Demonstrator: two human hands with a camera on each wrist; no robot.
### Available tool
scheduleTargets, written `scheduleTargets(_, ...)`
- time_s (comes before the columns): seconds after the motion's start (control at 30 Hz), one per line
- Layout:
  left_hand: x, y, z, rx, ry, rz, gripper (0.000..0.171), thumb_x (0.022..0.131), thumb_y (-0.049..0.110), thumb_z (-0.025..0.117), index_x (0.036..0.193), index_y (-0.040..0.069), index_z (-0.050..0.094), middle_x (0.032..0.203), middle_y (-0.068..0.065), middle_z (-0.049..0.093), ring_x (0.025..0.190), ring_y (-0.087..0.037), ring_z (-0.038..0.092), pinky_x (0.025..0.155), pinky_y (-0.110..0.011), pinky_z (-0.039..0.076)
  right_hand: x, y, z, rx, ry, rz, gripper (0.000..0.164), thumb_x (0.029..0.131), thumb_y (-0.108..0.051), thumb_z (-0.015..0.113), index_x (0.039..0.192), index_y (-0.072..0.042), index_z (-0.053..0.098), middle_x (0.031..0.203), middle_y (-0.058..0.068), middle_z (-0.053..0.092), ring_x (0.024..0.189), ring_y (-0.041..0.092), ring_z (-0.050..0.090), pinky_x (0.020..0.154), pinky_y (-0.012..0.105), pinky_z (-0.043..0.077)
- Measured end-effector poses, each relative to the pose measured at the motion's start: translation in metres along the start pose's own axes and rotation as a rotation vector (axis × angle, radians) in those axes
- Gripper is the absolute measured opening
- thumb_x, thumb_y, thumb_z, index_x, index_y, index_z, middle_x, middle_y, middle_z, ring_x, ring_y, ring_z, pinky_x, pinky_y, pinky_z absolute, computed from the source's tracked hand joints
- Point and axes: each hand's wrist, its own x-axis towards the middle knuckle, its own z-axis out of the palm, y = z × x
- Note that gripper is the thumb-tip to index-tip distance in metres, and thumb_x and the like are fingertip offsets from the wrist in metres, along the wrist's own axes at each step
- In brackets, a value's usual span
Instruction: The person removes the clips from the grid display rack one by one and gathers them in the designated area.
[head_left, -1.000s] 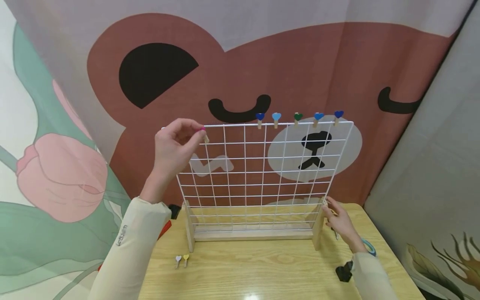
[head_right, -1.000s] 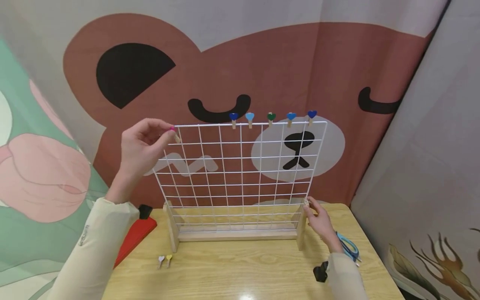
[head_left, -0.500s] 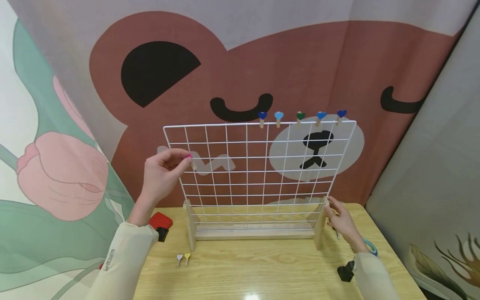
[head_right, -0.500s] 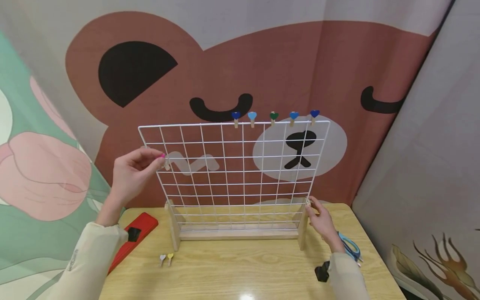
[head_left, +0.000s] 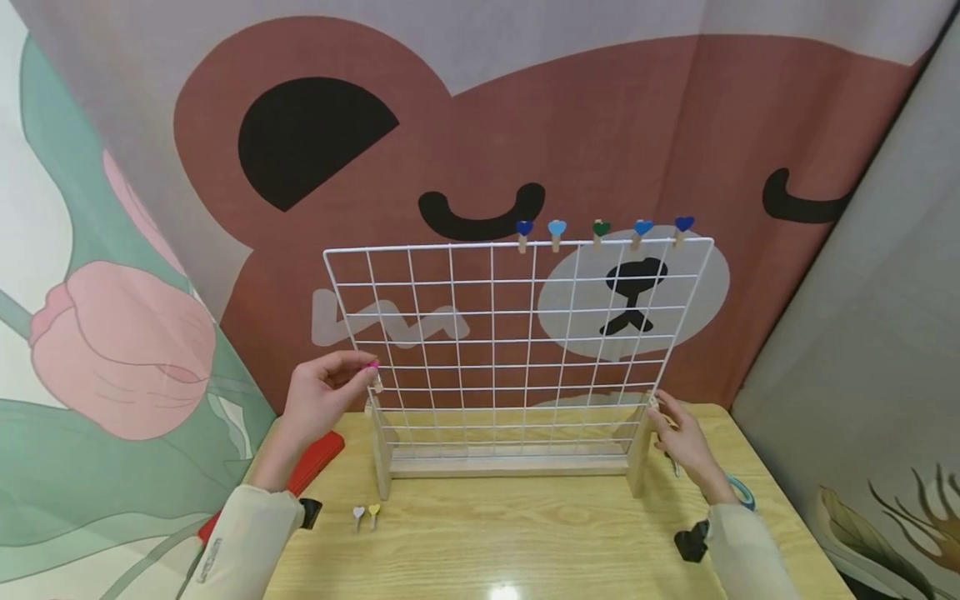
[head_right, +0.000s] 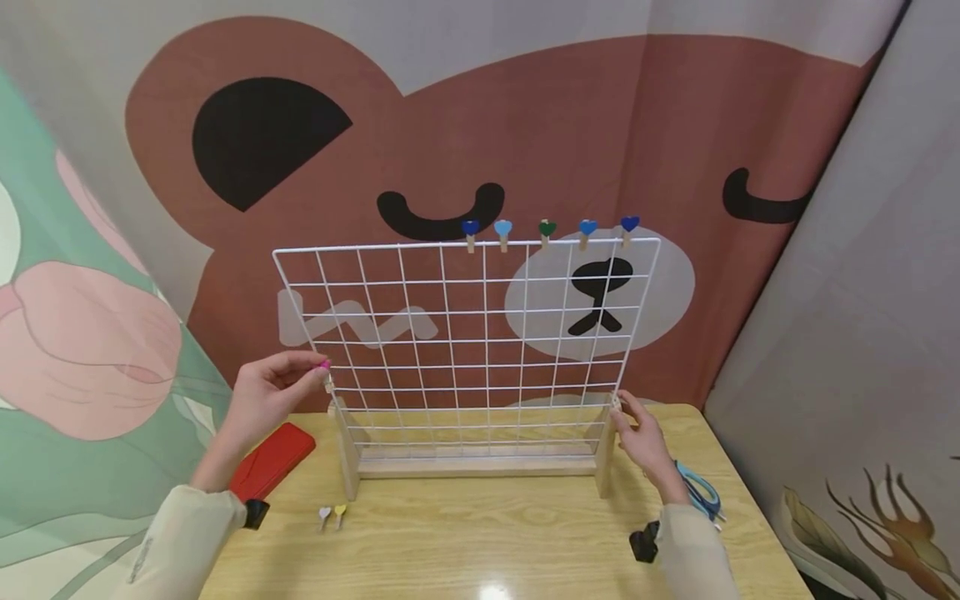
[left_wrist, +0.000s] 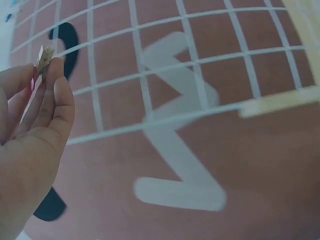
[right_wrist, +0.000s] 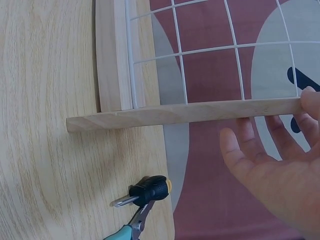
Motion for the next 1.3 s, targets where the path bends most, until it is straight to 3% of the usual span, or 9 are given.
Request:
scheduleTargets(0.23, -0.022, -0.029, -0.002, 0.021, -0.051, -0.069, 0.015, 0.086, 0.006, 0.071, 0.100, 0.002, 0.072, 0.092, -0.012, 0.072, 0.072, -0.009, 0.067, 0.064, -0.020, 0.054, -0.001, -0.002, 0.000, -0.008, -0.006, 0.001, 0.059, 0.105, -0.027, 0.038, 0.151, 0.003, 0.015, 0.142, 0.037, 0.030, 0.118, 0.049, 0.045, 0.074, 0.034, 0.053)
scheduleTargets(0.37, -0.034, -0.042, -0.003, 0.047, -0.036, -0.083, 0.012, 0.085, 0.006, 0.072, 0.096, 0.003, 0.072, 0.088, -0.010, 0.072, 0.070, -0.004, 0.065, 0.063, -0.019, 0.053, -0.001, -0.002, 0.000, -0.007, -0.012, 0.007, 0.060, 0.105, -0.027, 0.038, 0.151, 0.002, 0.013, 0.144, 0.037, 0.028, 0.118, 0.051, 0.045, 0.075, 0.037, 0.054)
scheduleTargets(0.6, -0.050, -0.040, -0.004, 0.092, 0.004, -0.073, 0.012, 0.082, -0.009, 0.069, 0.093, -0.007, 0.069, 0.082, -0.020, 0.070, 0.066, -0.004, 0.065, 0.058, -0.018, 0.052, 0.001, 0.003, -0.001, -0.007, -0.002, 0.016, 0.058, 0.105, -0.024, 0.038, 0.151, 0.002, 0.014, 0.144, 0.037, 0.028, 0.118, 0.050, 0.045, 0.074, 0.036, 0.053)
scheduleTargets(0.7, -0.060, -0.065, -0.006, 0.074, 0.014, -0.081, 0.012, 0.081, -0.009, 0.070, 0.093, -0.006, 0.070, 0.081, -0.019, 0.070, 0.065, -0.004, 0.065, 0.060, -0.017, 0.052, 0.002, 0.003, -0.001, -0.007, 0.005, 0.016, 0.057, 0.105, -0.022, 0.037, 0.151, 0.003, 0.015, 0.143, 0.037, 0.029, 0.118, 0.047, 0.045, 0.072, 0.032, 0.053)
scheduleTargets(0.8, -0.072, -0.094, -0.009, 0.051, 0.012, -0.143, 0.012, 0.083, -0.004, 0.071, 0.094, -0.005, 0.070, 0.082, -0.016, 0.071, 0.068, -0.006, 0.066, 0.061, -0.017, 0.053, 0.001, 0.001, 0.000, -0.008, 0.015, 0.008, 0.056, 0.105, -0.022, 0.038, 0.151, 0.003, 0.017, 0.142, 0.037, 0.032, 0.115, 0.045, 0.048, 0.071, 0.031, 0.053)
scheduleTargets(0.97, -0.091, -0.118, -0.015, 0.049, 0.016, -0.308, 0.016, 0.086, 0.006, 0.071, 0.098, -0.004, 0.070, 0.086, -0.015, 0.071, 0.072, -0.009, 0.068, 0.063, -0.020, 0.054, 0.000, -0.003, 0.002, -0.013, 0.020, -0.008, 0.056, 0.105, -0.023, 0.038, 0.150, 0.003, 0.018, 0.141, 0.037, 0.033, 0.112, 0.046, 0.051, 0.071, 0.034, 0.053)
scheduleTargets(1.3, -0.129, -0.166, -0.012, 0.153, 0.061, -0.400, 0.015, 0.083, 0.008, 0.075, 0.095, -0.001, 0.072, 0.077, -0.005, 0.071, 0.066, -0.007, 0.067, 0.059, -0.018, 0.051, 0.000, -0.002, 0.002, -0.017, 0.030, -0.008, 0.056, 0.105, -0.025, 0.037, 0.150, 0.002, 0.018, 0.143, 0.036, 0.031, 0.117, 0.047, 0.045, 0.073, 0.035, 0.053)
